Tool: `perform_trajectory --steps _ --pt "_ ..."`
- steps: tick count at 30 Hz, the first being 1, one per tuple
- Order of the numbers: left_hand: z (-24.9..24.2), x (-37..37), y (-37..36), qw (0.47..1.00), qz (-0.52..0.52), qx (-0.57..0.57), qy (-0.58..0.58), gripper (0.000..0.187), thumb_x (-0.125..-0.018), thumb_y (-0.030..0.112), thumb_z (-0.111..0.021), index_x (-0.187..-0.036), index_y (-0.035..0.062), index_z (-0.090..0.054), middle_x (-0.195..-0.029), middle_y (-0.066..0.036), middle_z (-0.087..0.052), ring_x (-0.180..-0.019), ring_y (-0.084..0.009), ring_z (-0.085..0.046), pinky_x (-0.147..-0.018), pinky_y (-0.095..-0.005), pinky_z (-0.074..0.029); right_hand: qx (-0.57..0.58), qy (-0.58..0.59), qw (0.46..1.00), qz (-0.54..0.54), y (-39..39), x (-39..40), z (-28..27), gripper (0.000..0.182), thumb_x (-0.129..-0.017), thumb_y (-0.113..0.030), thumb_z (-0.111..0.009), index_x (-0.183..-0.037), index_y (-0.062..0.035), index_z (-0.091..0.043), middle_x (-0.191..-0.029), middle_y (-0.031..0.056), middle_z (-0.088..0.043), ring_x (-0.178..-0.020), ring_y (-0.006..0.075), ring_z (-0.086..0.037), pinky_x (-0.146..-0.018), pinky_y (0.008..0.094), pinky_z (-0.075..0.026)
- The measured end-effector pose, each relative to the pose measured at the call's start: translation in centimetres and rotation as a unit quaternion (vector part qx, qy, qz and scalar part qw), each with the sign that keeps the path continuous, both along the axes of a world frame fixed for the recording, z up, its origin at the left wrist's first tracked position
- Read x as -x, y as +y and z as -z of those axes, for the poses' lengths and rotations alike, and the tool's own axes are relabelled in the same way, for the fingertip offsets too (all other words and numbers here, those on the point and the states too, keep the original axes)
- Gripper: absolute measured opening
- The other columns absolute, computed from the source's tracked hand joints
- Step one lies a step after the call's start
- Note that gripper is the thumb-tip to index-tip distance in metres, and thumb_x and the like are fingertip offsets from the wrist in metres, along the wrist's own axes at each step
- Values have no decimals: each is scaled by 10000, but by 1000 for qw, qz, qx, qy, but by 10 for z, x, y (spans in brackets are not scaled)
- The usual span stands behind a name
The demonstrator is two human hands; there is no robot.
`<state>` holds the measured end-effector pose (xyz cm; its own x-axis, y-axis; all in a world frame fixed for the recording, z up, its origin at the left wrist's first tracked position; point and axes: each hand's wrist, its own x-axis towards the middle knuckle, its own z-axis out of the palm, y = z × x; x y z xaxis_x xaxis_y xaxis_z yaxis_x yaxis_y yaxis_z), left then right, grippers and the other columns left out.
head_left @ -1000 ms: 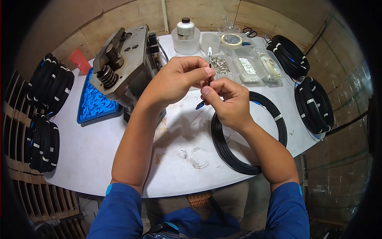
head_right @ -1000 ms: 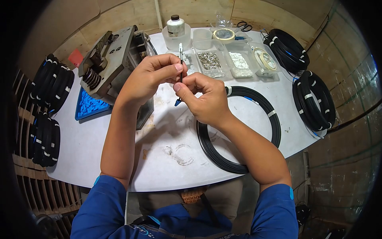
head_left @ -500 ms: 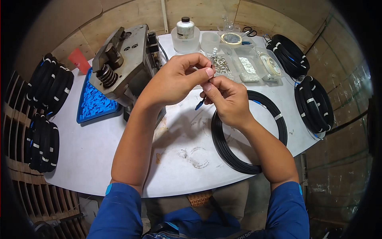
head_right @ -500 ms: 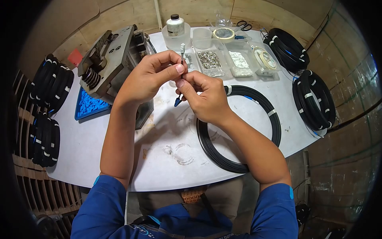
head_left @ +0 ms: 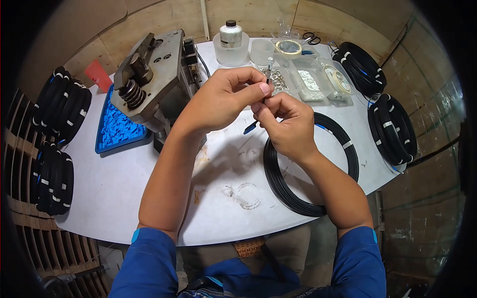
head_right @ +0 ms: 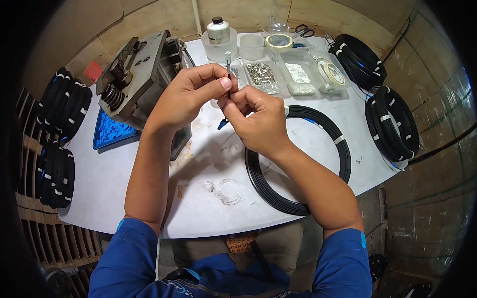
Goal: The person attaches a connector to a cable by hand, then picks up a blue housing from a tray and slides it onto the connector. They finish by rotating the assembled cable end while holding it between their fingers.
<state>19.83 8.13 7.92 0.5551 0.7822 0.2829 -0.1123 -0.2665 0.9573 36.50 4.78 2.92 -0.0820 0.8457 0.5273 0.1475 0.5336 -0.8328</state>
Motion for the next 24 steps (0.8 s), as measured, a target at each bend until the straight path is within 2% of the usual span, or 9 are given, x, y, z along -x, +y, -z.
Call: perform_trajectory --steps 6,9,11,12,14,16,18,20,24 --pt "0 -5 -4 992 -115 -36 39 192 -866 157 -728 -856 -31 -689 -738 -6 -647 -684 -57 -569 -628 -213 -465 11 -34 999 31 1 -3 -2 158 -849 -89 -703 -732 -20 -623 -604 -7 -621 -553 19 -530 -515 215 -446" --pt "2 -4 -2 988 -137 -50 52 194 -874 156 -717 -862 -36 -703 -734 -13 -649 -679 -54 -564 -614 -219 -467 58 -34 998 -9 1 -3 -3 114 -870 -93 -692 -797 -15 -651 -684 17 -657 -610 38 -569 -564 222 -472" --pt "-1 -3 -3 989 -134 -43 45 198 -878 161 -713 -864 -36 -701 -733 -16 -649 -677 -58 -565 -613 -217 -465 91 61 988 -112 2 -1 -6 127 -921 -126 -645 -897 -4 -668 -821 41 -687 -734 75 -618 -659 235 -497" --pt "-1 -2 -4 990 -130 -36 39 203 -881 165 -709 -866 -36 -700 -732 -19 -649 -674 -62 -566 -612 -214 -464 92 61 988 -112 2 -1 -7 127 -921 -126 -645 -897 -4 -668 -821 41 -687 -734 75 -618 -659 235 -497" --pt "-2 0 -2 991 -128 -32 34 208 -890 165 -698 -862 -41 -697 -727 -27 -648 -654 -71 -567 -598 -217 -465 167 111 958 -203 3 -2 -11 192 -964 -171 -595 -974 8 -664 -927 62 -689 -858 114 -633 -755 256 -499" --pt "-4 3 -2 991 -125 -28 31 214 -898 165 -687 -859 -45 -694 -723 -35 -647 -635 -81 -567 -584 -220 -466 180 122 949 -230 8 -6 -9 219 -972 -194 -585 -986 9 -666 -927 65 -690 -867 116 -632 -768 263 -497" --pt "-5 5 -2 999 -46 21 0 222 -913 159 -666 -863 -55 -691 -716 -52 -644 -593 -100 -567 -550 -235 -469 193 132 938 -255 13 -11 -6 246 -979 -217 -575 -999 10 -668 -928 68 -691 -876 118 -630 -781 269 -494" --pt "-4 3 -3 999 -48 11 2 220 -916 153 -660 -867 -59 -691 -715 -58 -644 -583 -105 -569 -536 -242 -470 169 74 947 -262 16 -16 -5 250 -967 -225 -601 -1016 9 -671 -917 69 -690 -875 116 -629 -803 273 -492" --pt "-4 3 -4 999 -50 0 8 222 -919 152 -655 -895 -65 -696 -739 -69 -662 -613 -108 -587 -556 -249 -483 194 91 941 -261 14 -17 -5 250 -947 -226 -633 -1008 13 -676 -906 63 -689 -873 114 -626 -822 271 -489"
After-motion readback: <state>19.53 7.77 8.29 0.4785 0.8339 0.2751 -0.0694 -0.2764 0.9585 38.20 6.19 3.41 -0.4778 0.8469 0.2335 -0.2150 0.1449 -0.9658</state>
